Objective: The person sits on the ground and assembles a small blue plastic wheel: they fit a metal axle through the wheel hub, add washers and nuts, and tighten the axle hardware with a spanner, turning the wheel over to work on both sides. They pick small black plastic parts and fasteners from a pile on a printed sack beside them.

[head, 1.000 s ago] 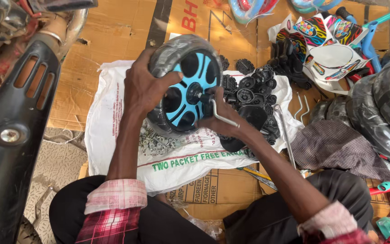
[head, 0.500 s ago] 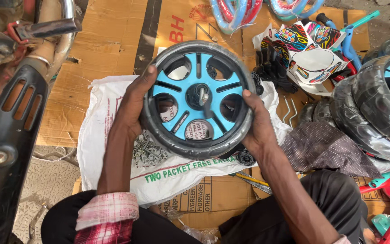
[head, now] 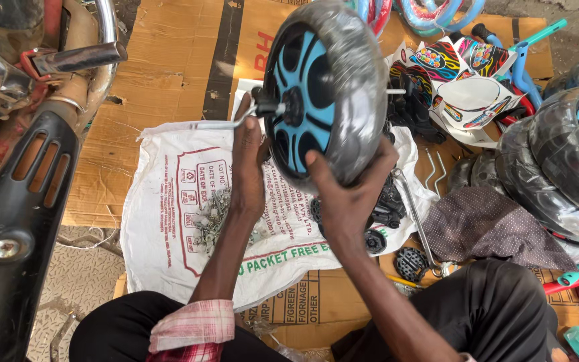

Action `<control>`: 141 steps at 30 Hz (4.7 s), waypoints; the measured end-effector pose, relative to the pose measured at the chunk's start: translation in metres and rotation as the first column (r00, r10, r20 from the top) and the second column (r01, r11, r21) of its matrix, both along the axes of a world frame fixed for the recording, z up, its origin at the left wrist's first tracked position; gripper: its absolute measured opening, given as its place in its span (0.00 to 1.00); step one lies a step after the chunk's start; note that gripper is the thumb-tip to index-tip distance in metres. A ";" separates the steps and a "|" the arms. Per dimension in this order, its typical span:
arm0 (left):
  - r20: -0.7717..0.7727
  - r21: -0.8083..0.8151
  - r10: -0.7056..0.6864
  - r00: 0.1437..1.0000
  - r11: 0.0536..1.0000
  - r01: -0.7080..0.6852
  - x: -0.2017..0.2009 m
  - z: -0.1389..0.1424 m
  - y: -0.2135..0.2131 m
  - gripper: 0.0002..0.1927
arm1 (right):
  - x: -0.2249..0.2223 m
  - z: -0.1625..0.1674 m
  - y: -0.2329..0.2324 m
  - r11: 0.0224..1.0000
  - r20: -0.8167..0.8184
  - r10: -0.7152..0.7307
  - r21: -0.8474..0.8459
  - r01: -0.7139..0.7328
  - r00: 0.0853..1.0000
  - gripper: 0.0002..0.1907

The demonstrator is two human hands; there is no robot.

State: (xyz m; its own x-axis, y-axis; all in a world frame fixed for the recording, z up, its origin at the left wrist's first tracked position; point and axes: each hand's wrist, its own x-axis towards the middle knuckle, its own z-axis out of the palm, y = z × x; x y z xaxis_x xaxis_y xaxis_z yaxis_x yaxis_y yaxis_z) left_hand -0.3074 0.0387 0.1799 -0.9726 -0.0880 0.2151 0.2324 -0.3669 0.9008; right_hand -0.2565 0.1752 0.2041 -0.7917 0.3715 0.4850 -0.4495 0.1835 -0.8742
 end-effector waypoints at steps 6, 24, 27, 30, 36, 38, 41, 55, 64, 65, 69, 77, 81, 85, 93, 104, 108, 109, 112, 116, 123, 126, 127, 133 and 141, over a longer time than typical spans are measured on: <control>-0.027 -0.208 0.164 0.986 0.964 -0.166 -0.008 -0.012 -0.013 0.41 | 0.016 0.006 -0.023 0.998 0.027 0.050 -0.041 -0.049 0.998 0.42; 0.197 0.601 -0.265 0.944 0.793 0.097 -0.008 -0.022 -0.029 0.36 | 0.029 -0.007 -0.012 0.755 -0.203 0.351 0.639 -0.148 0.914 0.11; 0.211 0.609 -0.263 0.941 0.789 0.084 -0.006 -0.024 -0.031 0.35 | 0.006 -0.033 0.039 0.805 -0.179 0.061 0.591 0.057 0.982 0.07; 0.224 0.622 -0.273 0.936 0.779 0.079 -0.004 -0.027 -0.033 0.34 | -0.041 -0.060 0.092 0.783 0.010 -0.181 0.606 0.138 0.983 0.07; 0.246 0.629 -0.270 0.931 0.775 0.059 0.002 -0.032 -0.035 0.33 | -0.137 -0.104 0.164 0.634 0.196 -0.204 0.773 -0.023 0.959 0.21; 0.258 0.628 -0.272 0.927 0.776 0.052 0.004 -0.033 -0.035 0.32 | -0.151 -0.117 0.169 0.342 0.153 -0.091 0.933 -0.113 0.984 0.28; 0.266 0.630 -0.269 0.926 0.775 0.044 0.007 -0.034 -0.037 0.32 | -0.154 -0.127 0.169 0.197 0.232 -0.047 0.956 -0.219 0.972 0.23; 0.243 0.641 -0.277 0.930 0.765 0.060 0.002 -0.026 -0.036 0.29 | -0.042 -0.062 0.152 0.916 0.433 0.255 -0.394 -0.072 0.865 0.08; 0.231 0.631 -0.281 0.932 0.772 0.076 -0.002 -0.019 -0.033 0.27 | -0.001 0.013 0.102 0.647 0.188 0.602 -0.684 -0.336 0.776 0.28; 0.227 0.627 -0.278 0.933 0.775 0.078 -0.004 -0.018 -0.032 0.27 | 0.000 0.018 0.098 0.737 0.205 0.557 -0.569 -0.365 0.805 0.30; 0.223 0.622 -0.274 0.935 0.779 0.080 -0.007 -0.016 -0.029 0.26 | 0.007 0.029 0.089 0.913 0.230 0.404 -0.167 -0.373 0.886 0.34; 0.231 0.615 -0.291 0.928 0.783 0.092 -0.007 -0.018 -0.025 0.24 | 0.000 0.025 0.091 0.739 0.004 0.504 -0.519 -0.429 0.864 0.25; 0.240 0.615 -0.308 0.920 0.782 0.102 -0.006 -0.018 -0.021 0.23 | -0.012 0.021 0.094 0.381 -0.161 0.640 -0.783 -0.492 0.751 0.22; 0.250 0.615 -0.345 0.905 0.778 0.127 -0.006 -0.017 -0.017 0.23 | -0.022 0.009 0.096 -0.164 -0.363 0.696 -0.920 -0.355 0.620 0.21; 0.280 0.619 -0.369 0.887 0.775 0.127 -0.005 -0.020 -0.017 0.21 | -0.035 -0.020 0.103 -0.007 -0.206 0.715 -0.958 -0.288 0.668 0.19; 0.326 0.624 -0.348 0.879 0.778 0.077 -0.006 -0.009 -0.027 0.19 | -0.045 -0.024 0.084 0.373 -0.037 0.678 -0.844 -0.386 0.735 0.16; 0.416 0.625 -0.328 0.848 0.781 -0.005 0.000 -0.006 -0.046 0.18 | -0.042 -0.024 0.066 0.514 0.008 0.661 -0.734 -0.444 0.751 0.17; 0.452 0.628 -0.330 0.829 0.777 -0.033 0.002 -0.006 -0.049 0.18 | -0.042 -0.024 0.063 0.578 0.055 0.638 -0.693 -0.430 0.768 0.17; 0.572 0.631 -0.336 0.748 0.763 -0.139 0.004 -0.007 -0.058 0.18 | -0.040 -0.022 0.060 0.628 0.041 0.629 -0.615 -0.477 0.776 0.17; 0.749 0.572 -0.305 0.588 0.745 -0.343 0.001 -0.009 -0.076 0.17 | -0.040 -0.021 0.067 0.579 0.009 0.633 -0.669 -0.466 0.774 0.17; -0.082 -0.288 0.834 0.546 0.505 -0.814 0.017 -0.010 -0.058 0.12 | -0.033 -0.026 0.066 0.494 -0.037 0.655 -0.735 -0.465 0.755 0.17; -0.125 -0.263 0.393 0.911 0.873 -0.412 0.022 0.004 -0.012 0.09 | -0.031 -0.022 0.063 0.513 -0.018 0.654 -0.724 -0.461 0.756 0.18; -0.378 -0.440 0.302 0.875 0.773 -0.457 0.028 0.009 0.003 0.14 | -0.030 -0.020 0.063 0.534 0.003 0.651 -0.713 -0.455 0.759 0.18; -0.199 -0.695 -0.134 0.971 0.718 -0.044 0.013 0.011 0.059 0.24 | -0.020 -0.010 0.073 0.642 0.012 0.582 -0.621 -0.450 0.813 0.24; -0.085 -0.769 -0.091 0.992 0.639 -0.007 0.007 -0.006 0.048 0.18 | -0.012 -0.016 0.078 0.591 -0.037 0.468 -0.729 -0.344 0.883 0.18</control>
State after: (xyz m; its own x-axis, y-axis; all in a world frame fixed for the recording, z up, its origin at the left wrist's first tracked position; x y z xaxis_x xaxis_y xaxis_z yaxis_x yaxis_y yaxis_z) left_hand -0.3001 0.0867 0.1734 -0.9377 0.1968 0.2863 0.3451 0.4322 0.8332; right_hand -0.2686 0.2532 0.1878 -0.9817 0.1676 0.0901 -0.1810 -0.6760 -0.7143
